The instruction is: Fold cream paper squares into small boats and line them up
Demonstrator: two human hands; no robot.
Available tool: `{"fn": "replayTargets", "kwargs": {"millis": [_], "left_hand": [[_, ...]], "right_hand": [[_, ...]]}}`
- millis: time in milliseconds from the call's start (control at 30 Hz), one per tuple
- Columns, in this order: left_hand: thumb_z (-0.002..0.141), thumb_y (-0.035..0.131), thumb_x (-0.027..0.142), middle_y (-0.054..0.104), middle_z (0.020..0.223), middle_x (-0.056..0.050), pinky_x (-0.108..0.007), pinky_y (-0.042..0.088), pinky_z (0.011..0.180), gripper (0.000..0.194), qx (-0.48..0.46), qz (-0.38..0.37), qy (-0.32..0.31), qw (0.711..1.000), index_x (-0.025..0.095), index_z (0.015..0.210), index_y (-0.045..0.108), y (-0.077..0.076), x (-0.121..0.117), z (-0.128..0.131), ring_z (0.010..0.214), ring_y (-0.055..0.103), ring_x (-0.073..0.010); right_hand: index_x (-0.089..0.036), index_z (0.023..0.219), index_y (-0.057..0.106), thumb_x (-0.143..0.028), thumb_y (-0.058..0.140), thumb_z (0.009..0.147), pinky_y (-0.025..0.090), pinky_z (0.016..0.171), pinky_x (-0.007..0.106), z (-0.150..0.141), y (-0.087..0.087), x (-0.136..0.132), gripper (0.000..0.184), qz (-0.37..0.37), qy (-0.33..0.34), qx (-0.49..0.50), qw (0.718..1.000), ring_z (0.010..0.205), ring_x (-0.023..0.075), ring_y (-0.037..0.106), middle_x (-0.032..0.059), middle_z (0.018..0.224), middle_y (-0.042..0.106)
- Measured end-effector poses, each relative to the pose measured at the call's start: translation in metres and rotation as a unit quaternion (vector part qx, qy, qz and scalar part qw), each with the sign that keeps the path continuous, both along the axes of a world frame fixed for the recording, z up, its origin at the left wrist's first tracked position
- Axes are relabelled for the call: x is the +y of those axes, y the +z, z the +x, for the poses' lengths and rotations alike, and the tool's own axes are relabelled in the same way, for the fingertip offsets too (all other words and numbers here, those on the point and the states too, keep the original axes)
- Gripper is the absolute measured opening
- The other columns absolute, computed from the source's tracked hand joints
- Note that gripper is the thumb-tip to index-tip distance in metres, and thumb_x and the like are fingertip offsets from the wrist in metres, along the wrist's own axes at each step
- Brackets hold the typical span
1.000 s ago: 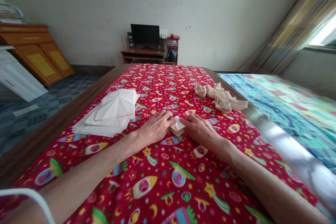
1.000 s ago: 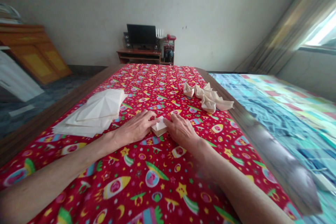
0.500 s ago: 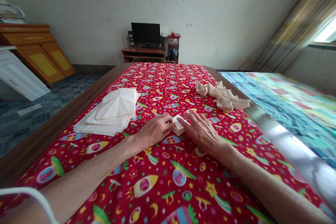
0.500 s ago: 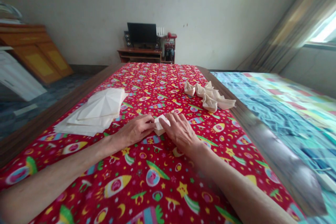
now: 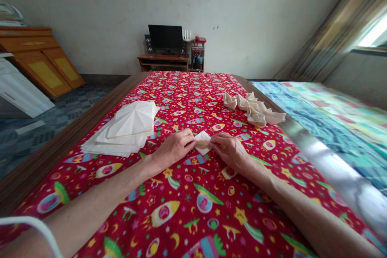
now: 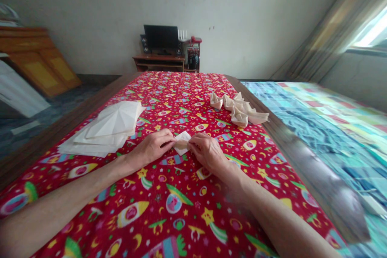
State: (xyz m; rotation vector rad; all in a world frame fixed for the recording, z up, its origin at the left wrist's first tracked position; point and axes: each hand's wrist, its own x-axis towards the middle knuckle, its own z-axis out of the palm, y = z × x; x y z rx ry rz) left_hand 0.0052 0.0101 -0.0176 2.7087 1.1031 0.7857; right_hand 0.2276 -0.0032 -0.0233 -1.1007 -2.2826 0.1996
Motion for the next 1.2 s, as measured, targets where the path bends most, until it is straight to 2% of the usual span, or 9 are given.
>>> {"fn": "replayTargets", "kwargs": {"millis": [167,333,500,900,1067,1200], "left_hand": [[0.092,0.046,0.026,0.059,0.082,-0.002,-0.024,0.044,0.070,0.020,0.028,-0.037,0.080,0.996,0.017,0.079,0.058,0.002,0.006,0.007,0.077,0.058,-0.0141],[0.093,0.044,0.031,0.058,0.083,-0.002,-0.025,0.041,0.068,0.022,0.079,-0.007,0.125,0.989,0.018,0.081,0.056,0.003,0.004,0.009,0.077,0.057,-0.0149],[0.093,0.044,0.037,0.059,0.082,-0.001,-0.025,0.039,0.064,0.026,0.114,0.007,0.156,0.981,0.019,0.079,0.056,0.003,0.003,0.008,0.076,0.058,-0.0153],[0.092,0.043,0.045,0.063,0.080,-0.003,-0.025,0.036,0.057,0.031,0.143,0.034,0.181,0.972,0.019,0.081,0.058,0.003,0.005,0.009,0.073,0.060,-0.0167],[0.091,0.046,0.045,0.062,0.078,-0.002,-0.025,0.039,0.058,0.030,0.133,0.021,0.188,0.973,0.020,0.081,0.058,0.007,0.002,0.010,0.072,0.060,-0.0175],[0.092,0.045,0.035,0.061,0.080,-0.002,-0.026,0.043,0.062,0.021,0.092,0.019,0.195,0.976,0.019,0.086,0.058,0.006,0.003,0.009,0.074,0.060,-0.0176]], "right_hand": [[-0.018,0.076,0.060,-0.027,0.050,0.089,0.034,0.057,0.022,-0.003,0.000,0.001,0.018,-0.019,-0.078,-0.023,0.996,0.062,0.0112,0.052,0.0008,0.070,0.060],[-0.018,0.082,0.058,-0.031,0.045,0.091,0.035,0.062,0.023,-0.006,-0.002,0.000,0.021,0.019,-0.125,-0.083,0.988,0.070,0.0128,0.056,0.0042,0.080,0.063],[-0.019,0.080,0.057,-0.034,0.044,0.092,0.034,0.064,0.024,-0.008,-0.002,0.001,0.023,0.035,-0.154,-0.131,0.979,0.071,0.0139,0.057,0.0042,0.079,0.064],[-0.020,0.087,0.058,-0.038,0.039,0.094,0.027,0.054,0.026,-0.016,0.017,0.004,0.027,-0.012,-0.187,-0.247,0.951,0.071,0.0169,0.061,0.0059,0.081,0.068],[-0.020,0.088,0.058,-0.037,0.039,0.094,0.030,0.055,0.025,-0.018,0.023,0.005,0.027,-0.040,-0.189,-0.264,0.945,0.075,0.0181,0.063,0.0056,0.083,0.068],[-0.020,0.091,0.059,-0.038,0.038,0.094,0.034,0.059,0.026,-0.019,0.023,0.004,0.028,-0.044,-0.195,-0.262,0.944,0.079,0.0193,0.064,0.0058,0.087,0.068]]}}
